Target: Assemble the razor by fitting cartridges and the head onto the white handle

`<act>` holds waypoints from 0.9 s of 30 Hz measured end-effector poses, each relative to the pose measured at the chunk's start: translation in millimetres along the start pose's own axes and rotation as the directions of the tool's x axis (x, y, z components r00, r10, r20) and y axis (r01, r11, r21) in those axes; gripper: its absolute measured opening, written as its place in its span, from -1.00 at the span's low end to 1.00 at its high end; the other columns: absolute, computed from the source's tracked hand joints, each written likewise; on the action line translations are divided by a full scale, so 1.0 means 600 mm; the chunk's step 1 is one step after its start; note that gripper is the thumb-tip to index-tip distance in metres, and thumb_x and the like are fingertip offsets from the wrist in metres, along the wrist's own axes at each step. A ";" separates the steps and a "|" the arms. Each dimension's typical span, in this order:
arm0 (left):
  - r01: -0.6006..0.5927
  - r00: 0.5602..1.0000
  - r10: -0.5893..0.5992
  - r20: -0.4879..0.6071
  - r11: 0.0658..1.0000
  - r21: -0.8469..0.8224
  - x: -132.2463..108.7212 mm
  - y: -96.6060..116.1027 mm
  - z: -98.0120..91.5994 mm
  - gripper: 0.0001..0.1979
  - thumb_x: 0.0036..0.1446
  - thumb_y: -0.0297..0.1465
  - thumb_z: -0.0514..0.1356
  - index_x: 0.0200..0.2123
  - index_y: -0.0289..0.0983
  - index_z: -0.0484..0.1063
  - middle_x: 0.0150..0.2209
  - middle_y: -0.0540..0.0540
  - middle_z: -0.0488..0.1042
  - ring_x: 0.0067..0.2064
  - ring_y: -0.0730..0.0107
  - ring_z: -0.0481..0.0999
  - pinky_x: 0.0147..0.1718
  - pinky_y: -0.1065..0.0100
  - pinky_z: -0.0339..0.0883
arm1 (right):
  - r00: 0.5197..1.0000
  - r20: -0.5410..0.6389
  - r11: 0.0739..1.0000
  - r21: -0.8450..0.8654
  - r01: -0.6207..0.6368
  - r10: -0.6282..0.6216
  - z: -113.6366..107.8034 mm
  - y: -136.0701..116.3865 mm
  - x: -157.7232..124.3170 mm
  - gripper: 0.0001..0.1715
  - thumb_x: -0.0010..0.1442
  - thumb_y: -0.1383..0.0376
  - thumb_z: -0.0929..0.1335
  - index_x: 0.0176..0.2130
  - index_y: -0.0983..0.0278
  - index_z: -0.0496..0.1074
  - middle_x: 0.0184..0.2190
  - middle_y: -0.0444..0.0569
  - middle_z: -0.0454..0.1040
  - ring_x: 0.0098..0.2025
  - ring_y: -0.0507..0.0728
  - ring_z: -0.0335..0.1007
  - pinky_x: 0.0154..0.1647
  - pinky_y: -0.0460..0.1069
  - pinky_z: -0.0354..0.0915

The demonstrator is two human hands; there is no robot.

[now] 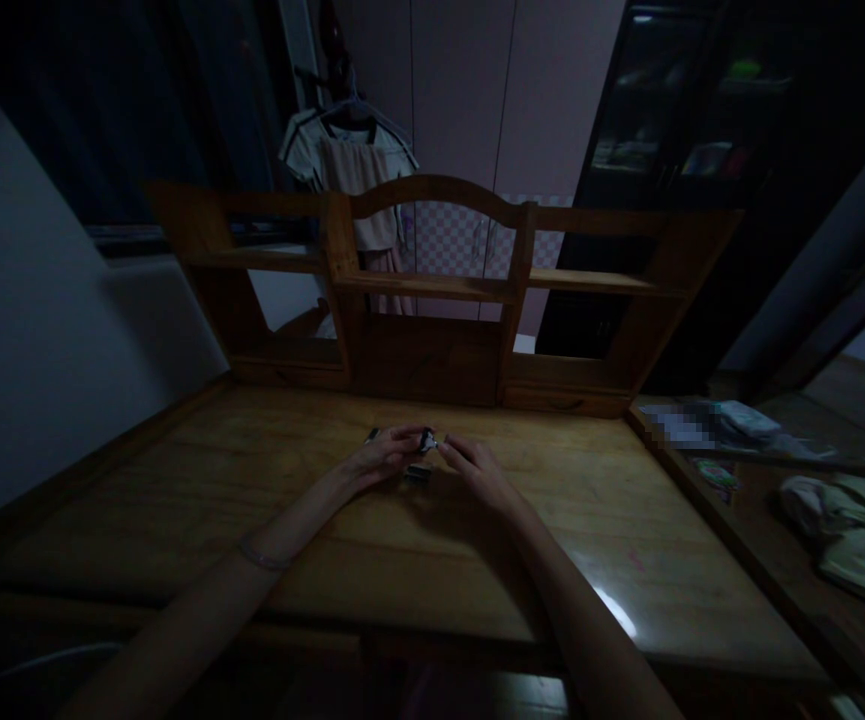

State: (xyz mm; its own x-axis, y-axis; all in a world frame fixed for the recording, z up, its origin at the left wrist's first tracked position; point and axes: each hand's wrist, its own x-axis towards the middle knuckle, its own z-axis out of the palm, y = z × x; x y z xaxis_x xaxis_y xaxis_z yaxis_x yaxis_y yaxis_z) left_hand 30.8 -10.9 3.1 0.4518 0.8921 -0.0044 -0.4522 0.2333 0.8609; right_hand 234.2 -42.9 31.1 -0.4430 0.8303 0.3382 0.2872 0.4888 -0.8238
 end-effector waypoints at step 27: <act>-0.045 0.998 0.049 -0.035 0.993 0.105 -0.007 0.009 0.007 -0.60 -0.14 -0.38 0.39 -0.16 -0.33 0.53 -0.15 -0.18 0.53 -0.20 0.42 0.48 -0.20 0.41 0.27 | 0.997 0.059 0.996 0.071 -0.047 0.043 0.004 0.002 0.004 -0.58 0.28 0.03 0.17 -0.39 0.29 0.30 -0.48 -0.14 0.19 -0.40 0.04 0.10 -0.40 -0.07 0.04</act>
State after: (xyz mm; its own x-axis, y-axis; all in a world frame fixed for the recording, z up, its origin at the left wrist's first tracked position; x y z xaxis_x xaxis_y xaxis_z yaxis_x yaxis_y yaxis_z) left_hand 29.7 -14.9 9.8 0.4019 0.9155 0.0196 -0.3883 0.1510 0.9091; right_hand 231.7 -41.1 29.9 -0.4798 0.8331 0.2752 0.2467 0.4291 -0.8689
